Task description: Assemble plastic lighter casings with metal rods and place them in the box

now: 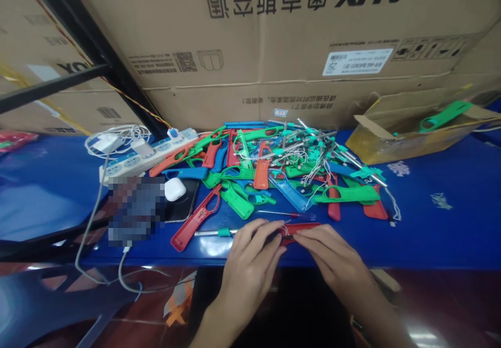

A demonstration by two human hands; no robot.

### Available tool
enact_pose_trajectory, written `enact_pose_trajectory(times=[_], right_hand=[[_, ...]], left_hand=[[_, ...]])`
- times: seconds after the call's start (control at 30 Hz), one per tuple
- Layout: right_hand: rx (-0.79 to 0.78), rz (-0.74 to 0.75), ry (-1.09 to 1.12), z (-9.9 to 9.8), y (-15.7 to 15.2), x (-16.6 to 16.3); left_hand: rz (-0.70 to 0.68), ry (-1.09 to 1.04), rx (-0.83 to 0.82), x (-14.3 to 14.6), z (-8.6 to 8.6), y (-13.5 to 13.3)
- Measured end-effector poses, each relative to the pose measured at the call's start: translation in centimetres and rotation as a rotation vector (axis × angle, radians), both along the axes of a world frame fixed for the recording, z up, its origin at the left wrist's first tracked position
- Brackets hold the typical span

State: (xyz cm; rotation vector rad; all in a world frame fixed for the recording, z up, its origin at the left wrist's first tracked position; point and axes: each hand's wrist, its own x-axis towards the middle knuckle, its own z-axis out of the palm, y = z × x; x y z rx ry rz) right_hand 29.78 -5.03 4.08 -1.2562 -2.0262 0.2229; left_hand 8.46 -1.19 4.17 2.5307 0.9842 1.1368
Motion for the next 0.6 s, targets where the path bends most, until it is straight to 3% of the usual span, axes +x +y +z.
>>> enact_pose_trajectory(times=[0.3,0.43,0.6], right_hand=[[0.046,-0.009,-0.01,0.0,-0.2,0.0],[0.022,-0.013,-0.019,0.1,-0.2,0.0],[0.025,-0.07,-0.044,-0.4,-0.4,-0.1]], left_hand=[[0.013,-0.016,-0.11,-0.3,0.7,0.1],[0.024,-0.034,-0.183,-1.2,2.1,2.1],[-0.007,0.12,-0.161,-2.5,2.9,4.2]])
